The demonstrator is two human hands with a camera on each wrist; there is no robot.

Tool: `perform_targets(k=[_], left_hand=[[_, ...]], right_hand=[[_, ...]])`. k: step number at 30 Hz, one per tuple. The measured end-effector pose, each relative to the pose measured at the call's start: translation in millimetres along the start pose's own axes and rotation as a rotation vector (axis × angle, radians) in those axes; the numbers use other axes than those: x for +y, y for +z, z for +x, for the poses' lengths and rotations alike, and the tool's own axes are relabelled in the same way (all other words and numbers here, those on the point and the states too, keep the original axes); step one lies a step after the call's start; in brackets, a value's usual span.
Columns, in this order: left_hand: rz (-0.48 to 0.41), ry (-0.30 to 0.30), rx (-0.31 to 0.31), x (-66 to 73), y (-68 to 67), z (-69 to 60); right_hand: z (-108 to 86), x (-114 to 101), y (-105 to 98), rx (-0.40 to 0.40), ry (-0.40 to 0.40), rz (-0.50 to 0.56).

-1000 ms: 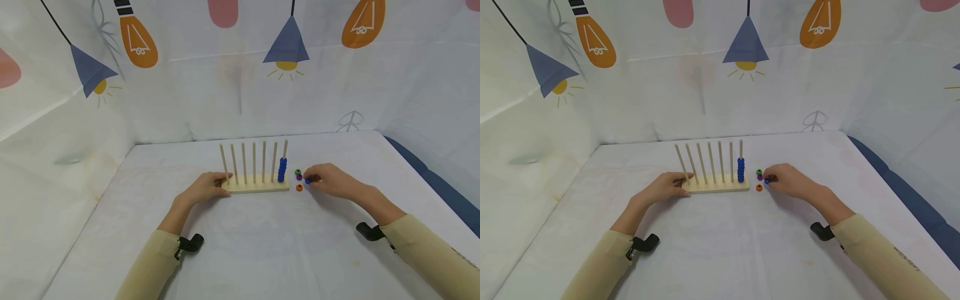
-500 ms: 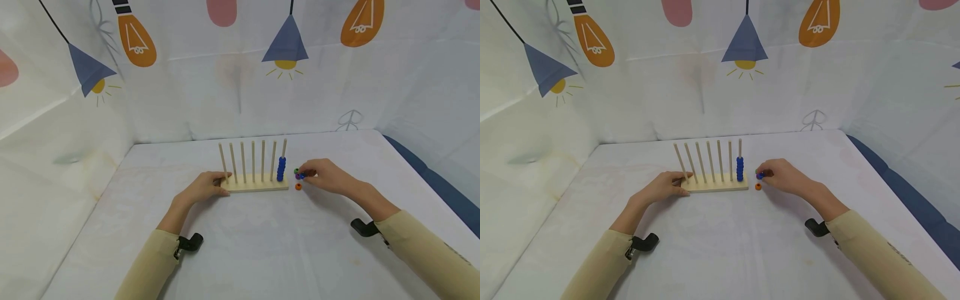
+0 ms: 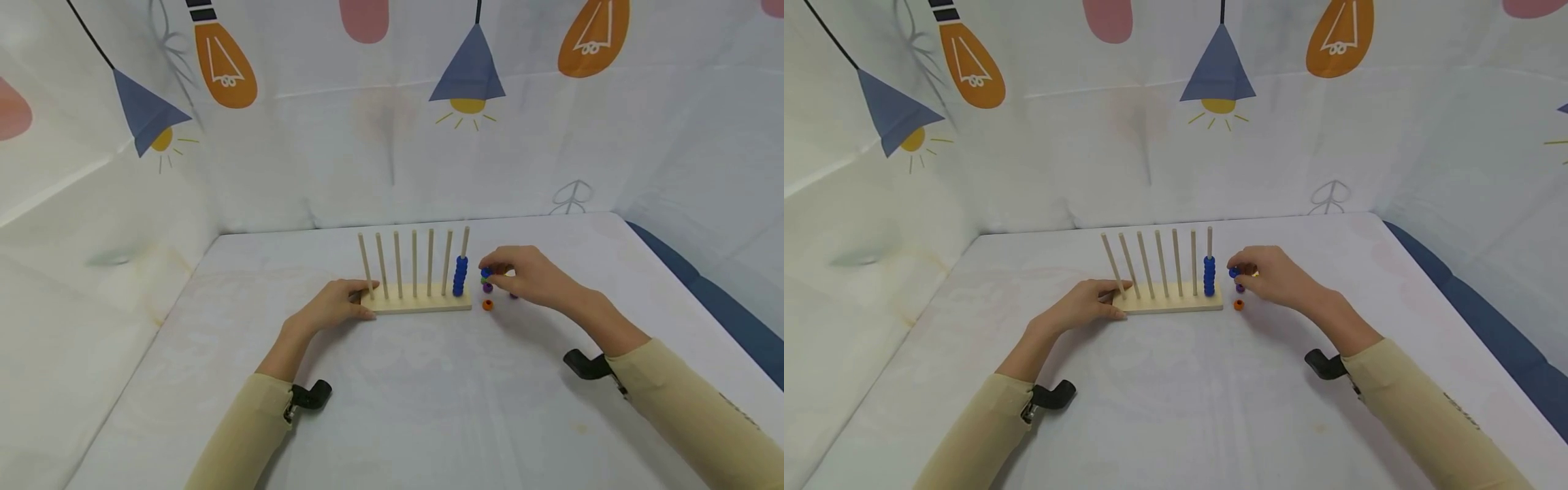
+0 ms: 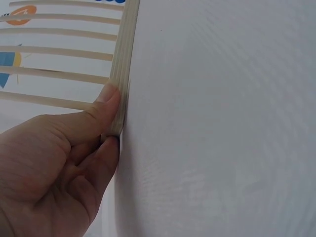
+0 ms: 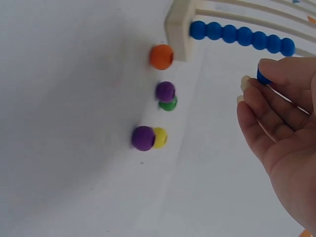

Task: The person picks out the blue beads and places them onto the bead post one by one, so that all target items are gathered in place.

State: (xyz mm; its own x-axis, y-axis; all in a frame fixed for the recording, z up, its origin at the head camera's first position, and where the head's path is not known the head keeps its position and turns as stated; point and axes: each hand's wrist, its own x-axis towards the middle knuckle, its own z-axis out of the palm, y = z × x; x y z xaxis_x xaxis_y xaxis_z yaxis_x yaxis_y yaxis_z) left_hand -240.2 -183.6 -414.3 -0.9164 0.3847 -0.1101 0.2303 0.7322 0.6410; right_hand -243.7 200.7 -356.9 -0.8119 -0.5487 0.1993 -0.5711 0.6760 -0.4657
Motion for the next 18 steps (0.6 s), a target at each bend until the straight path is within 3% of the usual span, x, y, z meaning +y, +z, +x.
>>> perform_targets(k=[18], left_hand=[[-0.017, -0.005, -0.019, 1.9, 0.0, -1.9]], right_hand=[[16.0, -22, -15, 0.097, -0.080, 0.030]])
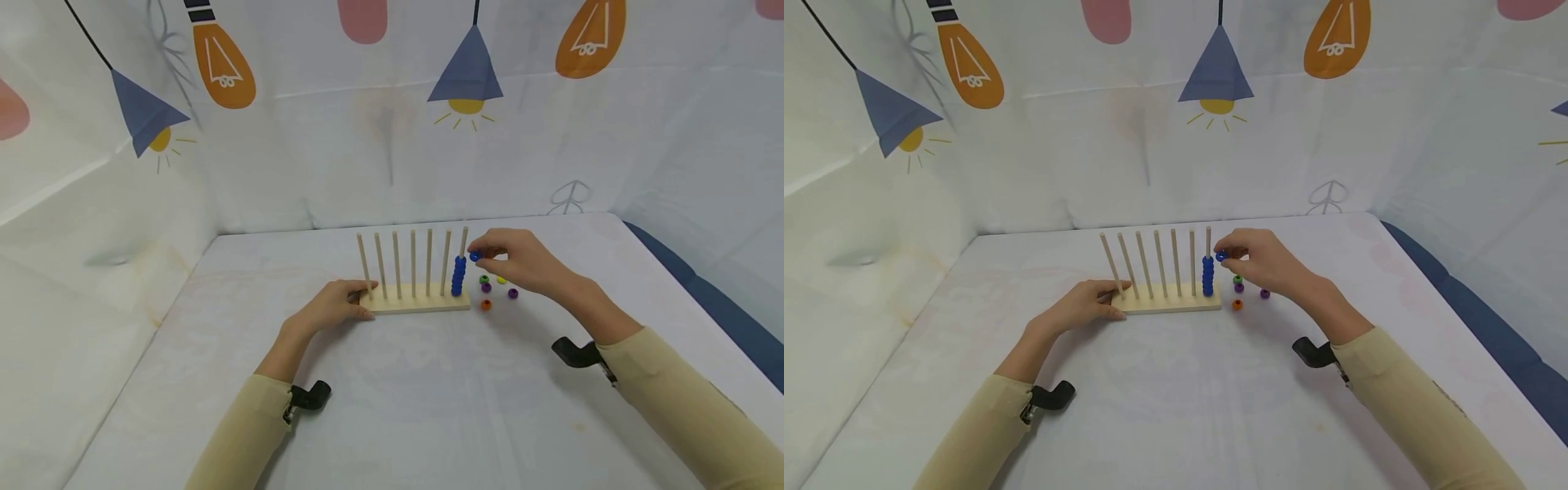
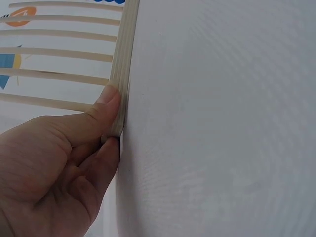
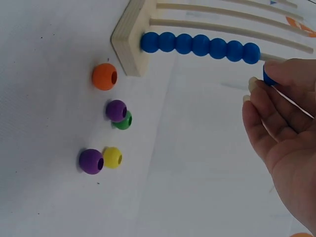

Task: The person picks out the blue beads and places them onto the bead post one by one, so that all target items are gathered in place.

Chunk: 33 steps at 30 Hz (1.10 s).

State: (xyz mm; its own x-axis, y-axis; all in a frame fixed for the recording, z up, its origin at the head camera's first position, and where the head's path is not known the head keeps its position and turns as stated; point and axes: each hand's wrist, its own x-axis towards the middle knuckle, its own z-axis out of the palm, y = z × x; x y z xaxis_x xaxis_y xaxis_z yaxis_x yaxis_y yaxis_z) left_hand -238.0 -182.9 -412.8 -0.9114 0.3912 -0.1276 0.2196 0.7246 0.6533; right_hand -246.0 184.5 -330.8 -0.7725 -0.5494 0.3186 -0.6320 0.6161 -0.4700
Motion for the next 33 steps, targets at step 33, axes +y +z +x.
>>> perform_targets(k=[33], left_hand=[[-0.035, 0.006, -0.006, -0.4, 0.5, 0.2]], right_hand=[[15.3, -22, -22, 0.188, -0.116, 0.004]])
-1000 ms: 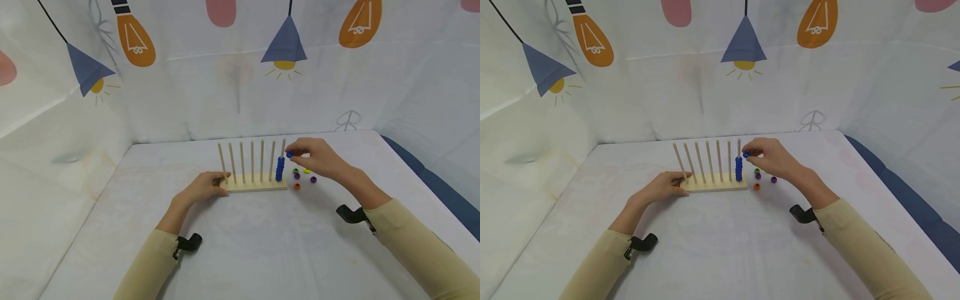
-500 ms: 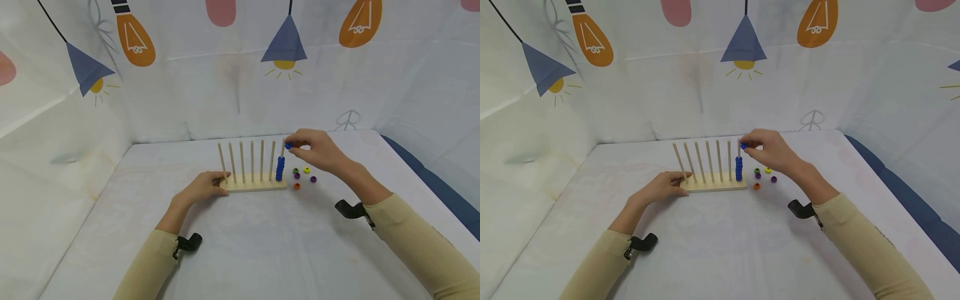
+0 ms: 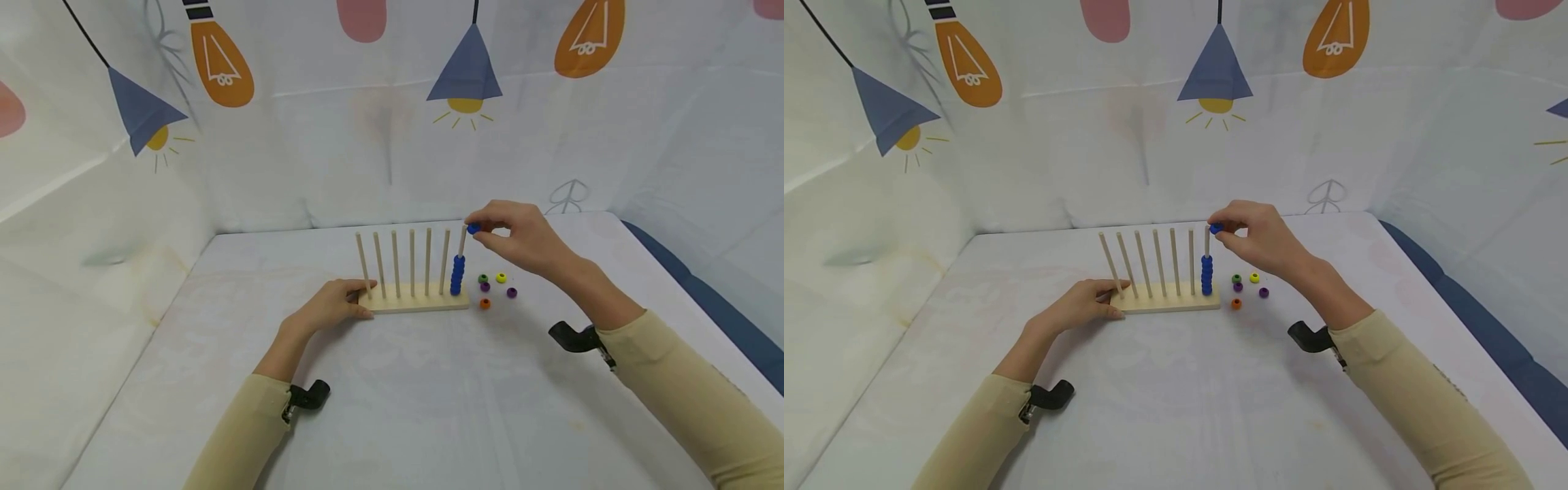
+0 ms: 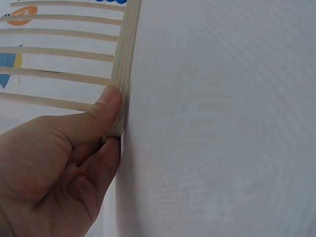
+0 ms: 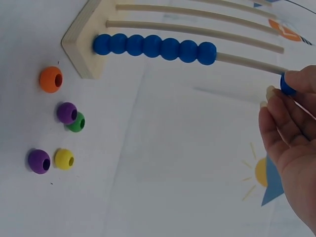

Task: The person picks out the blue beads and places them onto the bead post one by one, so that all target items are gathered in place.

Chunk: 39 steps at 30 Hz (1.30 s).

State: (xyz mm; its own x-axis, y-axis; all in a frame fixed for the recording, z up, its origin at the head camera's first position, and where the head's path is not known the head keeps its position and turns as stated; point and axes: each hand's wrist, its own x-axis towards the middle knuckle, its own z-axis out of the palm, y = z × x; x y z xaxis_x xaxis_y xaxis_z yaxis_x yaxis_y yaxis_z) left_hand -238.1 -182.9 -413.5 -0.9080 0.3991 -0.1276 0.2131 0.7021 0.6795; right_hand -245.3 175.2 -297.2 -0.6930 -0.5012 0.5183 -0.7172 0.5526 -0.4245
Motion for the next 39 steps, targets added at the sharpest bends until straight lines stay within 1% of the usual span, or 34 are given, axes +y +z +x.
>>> perform_targets(k=[6, 12, 22, 34, 39], left_hand=[[0.005, -0.004, 0.000, -0.7, 0.2, 0.5], [0.012, 0.007, 0.002, -1.0, 0.5, 0.0], [-0.002, 0.010, 0.002, -1.3, 0.2, 0.1], [-0.016, 0.000, -0.001, -1.9, 0.1, 0.4], [-0.003, 0.000, 0.001, -1.4, 0.5, 0.7]], right_hand=[[2.8, -1, -4, 0.017, -0.024, 0.013], [5.9, -6, -3, 0.017, -0.013, 0.021], [11.1, -10, 3, -0.027, 0.027, -0.005], [7.9, -8, 8, -0.044, 0.086, 0.013], [5.1, -5, 11, -0.052, 0.099, 0.019]])
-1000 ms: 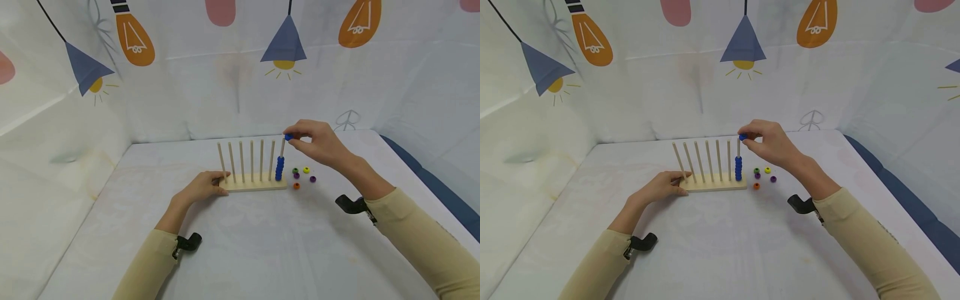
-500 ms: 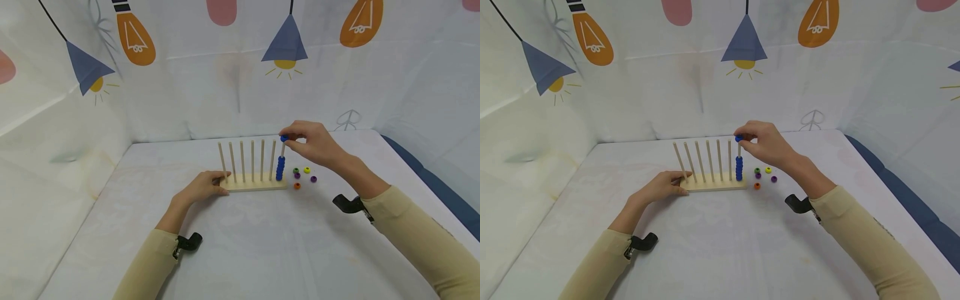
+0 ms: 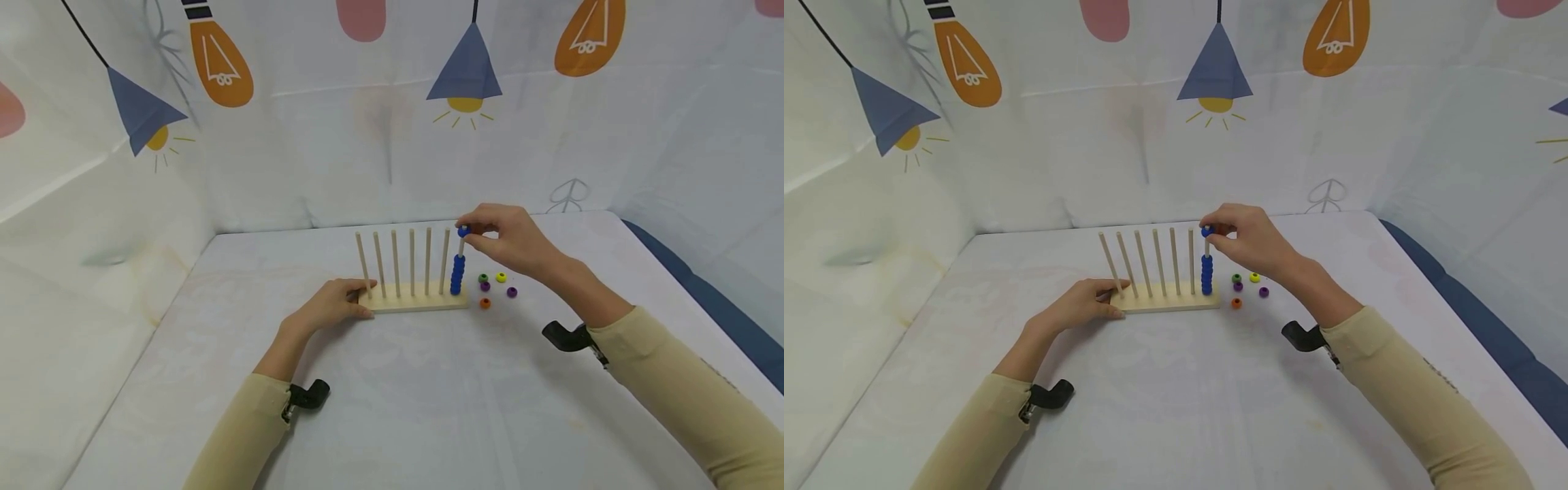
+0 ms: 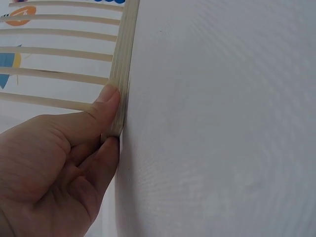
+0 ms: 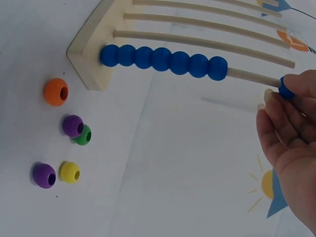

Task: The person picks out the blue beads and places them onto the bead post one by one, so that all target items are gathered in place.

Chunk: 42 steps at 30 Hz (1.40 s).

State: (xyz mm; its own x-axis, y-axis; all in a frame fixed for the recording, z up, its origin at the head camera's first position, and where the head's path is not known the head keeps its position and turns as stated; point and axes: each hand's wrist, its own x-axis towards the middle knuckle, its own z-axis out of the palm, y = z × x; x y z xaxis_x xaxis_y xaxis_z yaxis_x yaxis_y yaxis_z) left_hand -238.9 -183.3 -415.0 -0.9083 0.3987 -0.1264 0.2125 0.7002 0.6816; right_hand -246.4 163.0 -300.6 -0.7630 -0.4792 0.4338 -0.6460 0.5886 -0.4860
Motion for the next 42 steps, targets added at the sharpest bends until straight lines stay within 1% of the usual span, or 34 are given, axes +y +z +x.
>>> perform_targets(k=[15, 24, 32, 42], left_hand=[[0.016, 0.009, 0.005, 0.7, 0.1, 1.8], [0.025, 0.014, 0.016, 1.8, 0.0, 1.5], [0.032, 0.009, 0.017, 2.3, -0.2, 1.0], [0.018, 0.007, 0.014, 0.5, 0.3, -0.4]], right_hand=[[-7.5, 12, 11, -0.055, 0.056, 0.053], [-8.6, 18, 16, -0.062, 0.023, 0.031], [-12.6, 21, 22, -0.081, 0.042, 0.054], [-14.4, 22, 27, -0.087, 0.038, 0.023]])
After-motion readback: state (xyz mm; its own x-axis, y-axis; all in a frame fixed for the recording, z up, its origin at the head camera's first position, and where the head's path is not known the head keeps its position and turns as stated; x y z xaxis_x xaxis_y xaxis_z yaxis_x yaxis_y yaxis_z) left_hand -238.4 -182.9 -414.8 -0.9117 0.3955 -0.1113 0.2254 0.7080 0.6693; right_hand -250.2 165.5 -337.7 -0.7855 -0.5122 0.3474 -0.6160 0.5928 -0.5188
